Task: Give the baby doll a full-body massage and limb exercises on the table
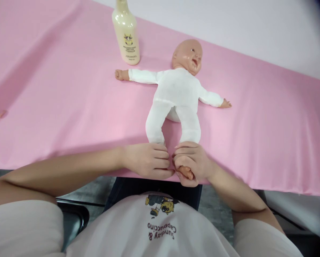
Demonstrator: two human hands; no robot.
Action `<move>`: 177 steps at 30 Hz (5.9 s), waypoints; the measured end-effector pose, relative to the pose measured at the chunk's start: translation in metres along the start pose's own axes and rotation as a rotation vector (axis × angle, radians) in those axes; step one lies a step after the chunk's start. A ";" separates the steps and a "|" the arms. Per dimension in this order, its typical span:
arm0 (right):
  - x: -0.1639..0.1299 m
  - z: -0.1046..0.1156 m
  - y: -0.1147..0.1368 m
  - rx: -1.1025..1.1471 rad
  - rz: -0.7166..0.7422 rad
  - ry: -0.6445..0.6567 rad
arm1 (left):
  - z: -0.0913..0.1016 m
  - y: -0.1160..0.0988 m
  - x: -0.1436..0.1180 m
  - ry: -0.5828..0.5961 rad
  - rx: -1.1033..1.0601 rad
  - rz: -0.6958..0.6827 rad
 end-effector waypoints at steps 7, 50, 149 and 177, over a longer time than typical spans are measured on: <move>-0.004 -0.004 0.001 0.049 0.113 0.065 | 0.001 0.004 -0.001 0.006 -0.098 0.072; -0.006 -0.025 -0.007 0.080 0.018 0.193 | -0.007 -0.010 0.002 -0.023 -0.106 -0.051; 0.004 0.003 -0.015 0.085 -0.048 -0.168 | -0.014 -0.005 -0.003 -0.081 -0.021 0.048; 0.014 -0.014 -0.015 0.158 -0.095 -0.133 | -0.019 -0.007 0.007 -0.043 -0.474 0.150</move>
Point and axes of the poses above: each hand's wrist, its own x-axis towards the middle knuckle, its own z-axis out of the back of the hand, y = z × x, the point moved 6 cm from there along x, towards the middle knuckle, and after that the axes turned 10 degrees about -x, right-handed, at the moved point
